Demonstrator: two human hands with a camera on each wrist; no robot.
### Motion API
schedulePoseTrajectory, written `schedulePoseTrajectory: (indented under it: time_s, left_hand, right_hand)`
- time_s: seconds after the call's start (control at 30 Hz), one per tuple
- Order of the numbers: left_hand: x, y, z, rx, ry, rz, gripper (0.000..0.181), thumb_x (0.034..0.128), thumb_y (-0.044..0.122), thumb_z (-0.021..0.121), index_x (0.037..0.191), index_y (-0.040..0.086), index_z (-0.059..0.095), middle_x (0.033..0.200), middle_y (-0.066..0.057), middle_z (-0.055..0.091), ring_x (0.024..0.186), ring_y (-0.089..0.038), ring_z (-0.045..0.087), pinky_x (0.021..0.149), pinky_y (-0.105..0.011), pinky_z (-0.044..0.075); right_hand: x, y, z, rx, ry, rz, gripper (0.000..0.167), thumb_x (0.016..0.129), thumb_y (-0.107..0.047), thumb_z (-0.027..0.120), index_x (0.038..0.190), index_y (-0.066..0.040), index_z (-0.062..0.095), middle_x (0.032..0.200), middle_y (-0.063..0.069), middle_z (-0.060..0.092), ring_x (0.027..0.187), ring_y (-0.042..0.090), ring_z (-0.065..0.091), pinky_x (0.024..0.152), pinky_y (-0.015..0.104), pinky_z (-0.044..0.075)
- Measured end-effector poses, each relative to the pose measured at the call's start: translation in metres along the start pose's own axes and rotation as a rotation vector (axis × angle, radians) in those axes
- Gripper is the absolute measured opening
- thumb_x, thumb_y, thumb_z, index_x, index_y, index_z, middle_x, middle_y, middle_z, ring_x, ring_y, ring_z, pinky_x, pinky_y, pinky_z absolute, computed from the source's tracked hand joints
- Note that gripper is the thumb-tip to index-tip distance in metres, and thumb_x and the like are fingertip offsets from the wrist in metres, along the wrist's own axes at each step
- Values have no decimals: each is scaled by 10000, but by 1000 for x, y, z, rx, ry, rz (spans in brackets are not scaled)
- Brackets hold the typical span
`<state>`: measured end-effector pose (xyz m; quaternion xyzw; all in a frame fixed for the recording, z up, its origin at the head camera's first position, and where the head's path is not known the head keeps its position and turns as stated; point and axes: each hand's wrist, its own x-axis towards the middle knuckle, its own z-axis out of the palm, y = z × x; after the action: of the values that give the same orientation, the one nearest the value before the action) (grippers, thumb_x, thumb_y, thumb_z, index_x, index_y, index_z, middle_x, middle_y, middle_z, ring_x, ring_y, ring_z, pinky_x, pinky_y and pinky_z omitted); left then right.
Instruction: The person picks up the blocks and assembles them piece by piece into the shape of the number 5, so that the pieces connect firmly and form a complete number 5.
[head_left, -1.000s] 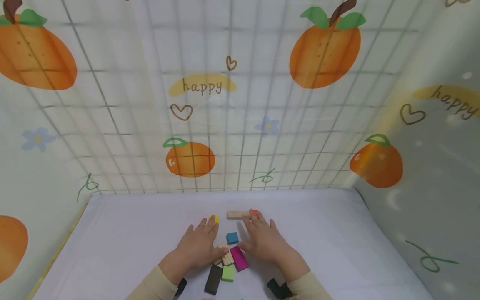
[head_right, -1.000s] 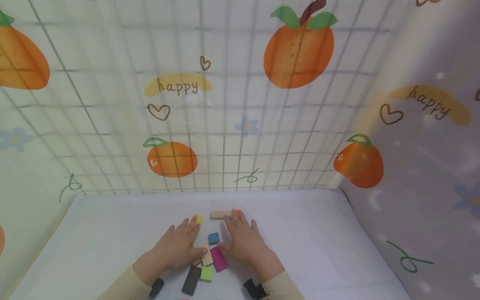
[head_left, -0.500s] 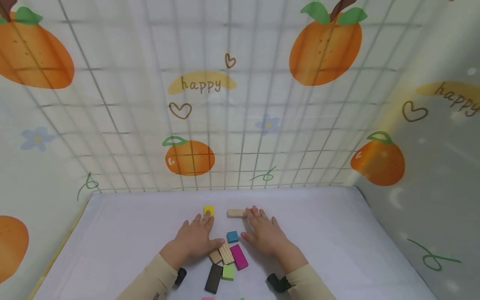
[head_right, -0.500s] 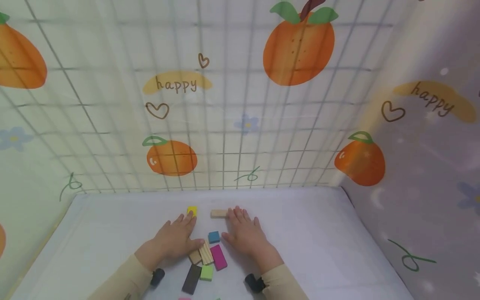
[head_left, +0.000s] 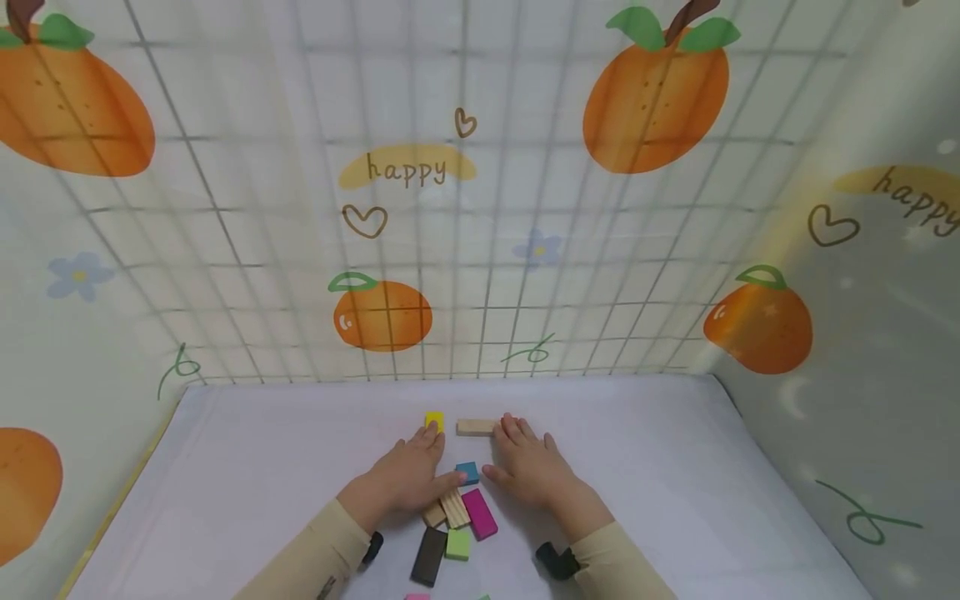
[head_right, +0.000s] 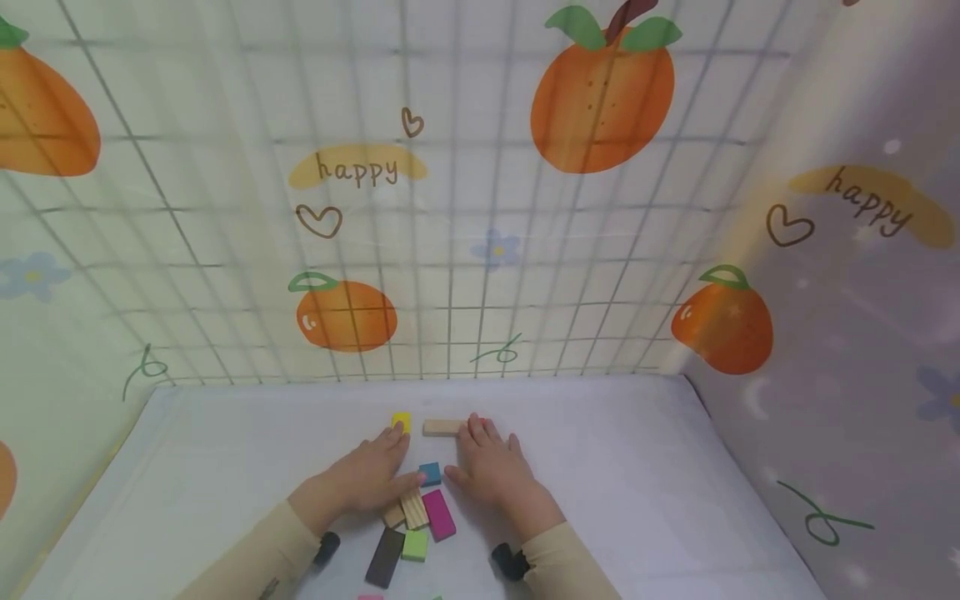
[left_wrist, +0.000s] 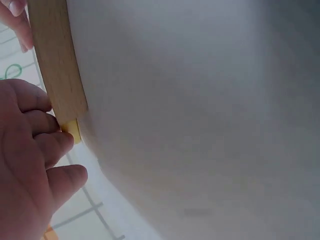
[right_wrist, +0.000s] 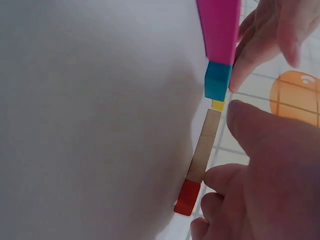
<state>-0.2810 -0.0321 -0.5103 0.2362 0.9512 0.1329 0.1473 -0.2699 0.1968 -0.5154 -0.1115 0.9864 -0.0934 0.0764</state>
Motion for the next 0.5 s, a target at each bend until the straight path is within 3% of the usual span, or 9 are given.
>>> schedulePoseTrajectory:
  time_s: [0.2, 0.5]
  left_hand:
    - [6, 3, 5, 30, 5, -11, 962, 939, 763, 392, 1551, 22, 361, 1655, -183, 256, 1537, -322, 269, 1202, -488, 326]
    - [2, 12, 6, 74, 1, 9, 963, 945, 778, 334, 1549, 30, 370, 1655, -173, 262, 1537, -313, 269, 1208, -495, 312]
  right_hand:
    - [2, -2, -2, -25, -3, -7, 801, 961, -551, 597, 1567, -85, 358, 1665, 121, 267, 1544, 350, 239, 1169, 690, 227]
    - [2, -2, -3, -1, -20, 4, 823, 958, -537, 611, 1576, -71, 331, 1666, 135, 257, 1540, 367, 237, 1157, 705, 230]
